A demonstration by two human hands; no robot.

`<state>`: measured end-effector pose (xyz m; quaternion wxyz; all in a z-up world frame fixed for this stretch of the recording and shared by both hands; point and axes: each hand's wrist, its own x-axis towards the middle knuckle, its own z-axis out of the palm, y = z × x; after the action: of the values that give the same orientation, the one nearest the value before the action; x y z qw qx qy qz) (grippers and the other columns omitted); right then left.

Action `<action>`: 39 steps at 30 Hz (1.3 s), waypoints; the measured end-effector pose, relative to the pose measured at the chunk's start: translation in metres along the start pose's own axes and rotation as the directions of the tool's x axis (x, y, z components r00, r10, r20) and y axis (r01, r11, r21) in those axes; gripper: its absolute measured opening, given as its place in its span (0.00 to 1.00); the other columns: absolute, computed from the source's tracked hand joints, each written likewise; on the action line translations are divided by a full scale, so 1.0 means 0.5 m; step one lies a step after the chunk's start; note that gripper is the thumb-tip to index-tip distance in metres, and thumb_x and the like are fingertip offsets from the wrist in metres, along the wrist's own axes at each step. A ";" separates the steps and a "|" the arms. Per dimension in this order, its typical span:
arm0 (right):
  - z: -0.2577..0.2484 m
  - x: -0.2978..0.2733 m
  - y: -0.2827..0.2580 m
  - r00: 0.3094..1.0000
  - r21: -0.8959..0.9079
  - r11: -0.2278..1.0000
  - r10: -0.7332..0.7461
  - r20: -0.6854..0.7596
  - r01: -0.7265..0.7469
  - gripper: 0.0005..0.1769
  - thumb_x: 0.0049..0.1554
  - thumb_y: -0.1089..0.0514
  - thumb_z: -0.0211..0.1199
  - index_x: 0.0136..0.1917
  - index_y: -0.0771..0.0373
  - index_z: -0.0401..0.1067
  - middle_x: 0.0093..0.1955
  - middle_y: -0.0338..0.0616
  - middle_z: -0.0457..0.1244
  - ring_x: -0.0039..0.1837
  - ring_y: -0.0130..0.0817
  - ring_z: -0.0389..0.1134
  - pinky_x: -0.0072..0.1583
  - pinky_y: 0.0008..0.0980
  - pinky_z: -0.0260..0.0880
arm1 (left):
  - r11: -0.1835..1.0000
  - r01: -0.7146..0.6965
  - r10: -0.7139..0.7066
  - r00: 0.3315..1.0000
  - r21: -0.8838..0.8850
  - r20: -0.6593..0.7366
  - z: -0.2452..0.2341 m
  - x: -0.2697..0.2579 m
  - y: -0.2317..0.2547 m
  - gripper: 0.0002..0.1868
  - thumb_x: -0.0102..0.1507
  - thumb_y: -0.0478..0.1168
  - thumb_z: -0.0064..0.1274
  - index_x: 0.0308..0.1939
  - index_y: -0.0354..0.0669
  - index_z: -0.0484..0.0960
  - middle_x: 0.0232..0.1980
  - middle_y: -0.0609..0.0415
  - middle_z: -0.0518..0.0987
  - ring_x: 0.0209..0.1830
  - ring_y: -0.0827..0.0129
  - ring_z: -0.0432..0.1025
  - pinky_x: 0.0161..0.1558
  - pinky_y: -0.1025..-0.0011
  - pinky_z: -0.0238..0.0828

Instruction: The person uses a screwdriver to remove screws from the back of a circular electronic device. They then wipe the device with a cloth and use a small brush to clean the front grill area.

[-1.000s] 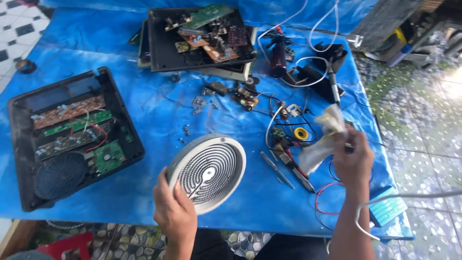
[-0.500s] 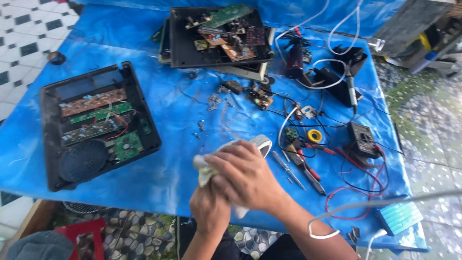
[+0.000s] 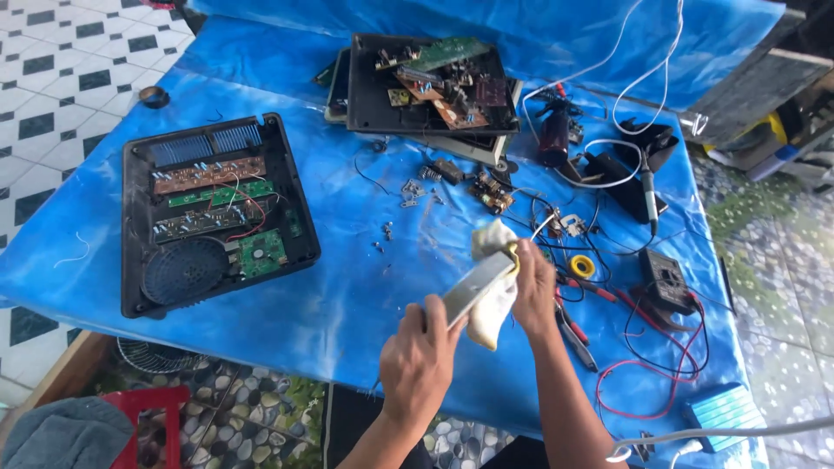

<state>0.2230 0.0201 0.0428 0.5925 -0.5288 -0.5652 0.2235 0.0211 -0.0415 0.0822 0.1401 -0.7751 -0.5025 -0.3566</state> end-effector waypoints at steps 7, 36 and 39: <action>0.056 -0.049 -0.231 0.880 -0.230 0.850 -0.451 0.146 0.474 0.25 0.72 0.51 0.37 0.56 0.71 0.71 0.56 0.54 0.66 0.62 0.52 0.66 0.66 0.49 0.67 | 0.998 -0.007 0.004 0.999 0.060 0.047 0.001 -0.022 0.002 0.26 0.74 0.60 0.38 0.55 0.39 0.71 0.40 0.50 0.72 0.18 0.75 0.59 0.15 0.76 0.57; 0.055 -0.054 -0.169 0.910 -0.113 0.915 -0.400 -0.111 0.388 0.19 0.71 0.56 0.43 0.59 0.70 0.70 0.61 0.59 0.67 0.67 0.55 0.70 0.74 0.52 0.65 | 0.991 0.076 -0.074 0.997 0.113 -0.015 0.017 -0.055 0.023 0.23 0.74 0.57 0.40 0.54 0.38 0.72 0.35 0.52 0.68 0.22 0.68 0.66 0.21 0.74 0.64; 0.060 -0.067 -0.207 0.848 -0.160 0.833 -0.528 0.056 0.529 0.21 0.72 0.51 0.39 0.58 0.67 0.68 0.60 0.55 0.66 0.69 0.56 0.64 0.73 0.55 0.64 | 0.995 0.086 -0.088 0.995 0.051 0.041 0.014 -0.048 0.009 0.25 0.74 0.56 0.39 0.58 0.37 0.71 0.40 0.49 0.70 0.21 0.68 0.66 0.19 0.73 0.64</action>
<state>0.1525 -0.0329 0.1135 0.5810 -0.3997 -0.7090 0.0049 0.0224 -0.0558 0.0614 0.1327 -0.7563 -0.5472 -0.3331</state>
